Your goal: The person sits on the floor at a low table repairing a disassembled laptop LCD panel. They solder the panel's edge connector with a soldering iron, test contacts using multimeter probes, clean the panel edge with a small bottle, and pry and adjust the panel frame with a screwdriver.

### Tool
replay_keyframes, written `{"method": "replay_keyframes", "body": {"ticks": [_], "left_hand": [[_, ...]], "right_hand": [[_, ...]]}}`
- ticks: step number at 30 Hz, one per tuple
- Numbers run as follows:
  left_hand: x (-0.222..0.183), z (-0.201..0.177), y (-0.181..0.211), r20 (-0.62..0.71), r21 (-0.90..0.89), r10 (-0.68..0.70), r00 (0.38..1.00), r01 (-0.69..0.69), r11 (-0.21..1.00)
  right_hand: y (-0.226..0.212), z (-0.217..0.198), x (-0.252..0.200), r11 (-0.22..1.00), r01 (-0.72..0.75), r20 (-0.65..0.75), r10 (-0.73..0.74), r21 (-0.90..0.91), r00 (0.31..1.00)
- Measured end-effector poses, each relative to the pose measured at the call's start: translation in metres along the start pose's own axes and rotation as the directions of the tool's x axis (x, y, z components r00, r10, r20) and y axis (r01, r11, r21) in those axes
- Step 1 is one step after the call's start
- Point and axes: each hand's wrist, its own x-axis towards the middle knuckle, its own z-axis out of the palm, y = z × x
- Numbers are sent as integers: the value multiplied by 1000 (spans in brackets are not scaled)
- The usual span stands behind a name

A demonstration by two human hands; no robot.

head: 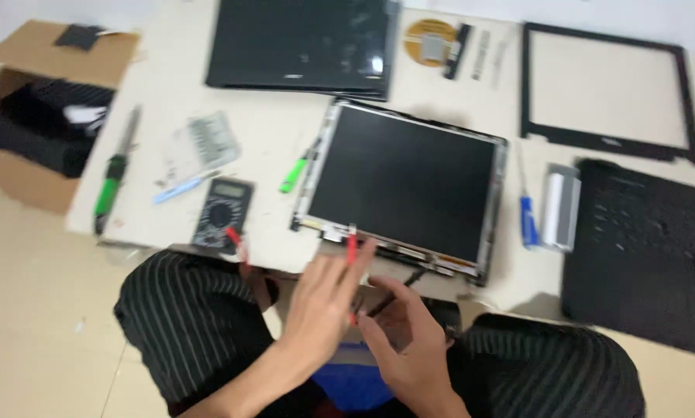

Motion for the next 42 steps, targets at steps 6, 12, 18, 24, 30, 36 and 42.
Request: {"method": "replay_keyframes", "body": {"ticks": [6,12,18,24,30,36,42], "left_hand": [[-16,-14,3,124,-235,-28,992,57,970],[-37,-39,16,413,-731,-439,798,578,363],[-49,-36,-20,322,-671,-560,763,601,433],[-16,-48,-98,196,-568,-558,806,557,606],[39,-40,-174,55,-373,-665,745,633,678],[53,-9,-225,90,-239,-725,683,721,650],[37,-49,-154,134,-638,-774,618,652,410]], "right_hand": [[16,39,-7,967,-168,0,171,191,985],[11,50,12,963,96,-30,-91,254,995],[-25,57,55,910,356,235,-306,-211,922],[-72,32,61,876,474,382,-408,-93,829],[-45,-22,80,880,384,240,-323,-281,915],[-26,-68,98,939,158,-45,-179,-306,983],[8,-17,101,860,323,48,-332,-394,942]]}}
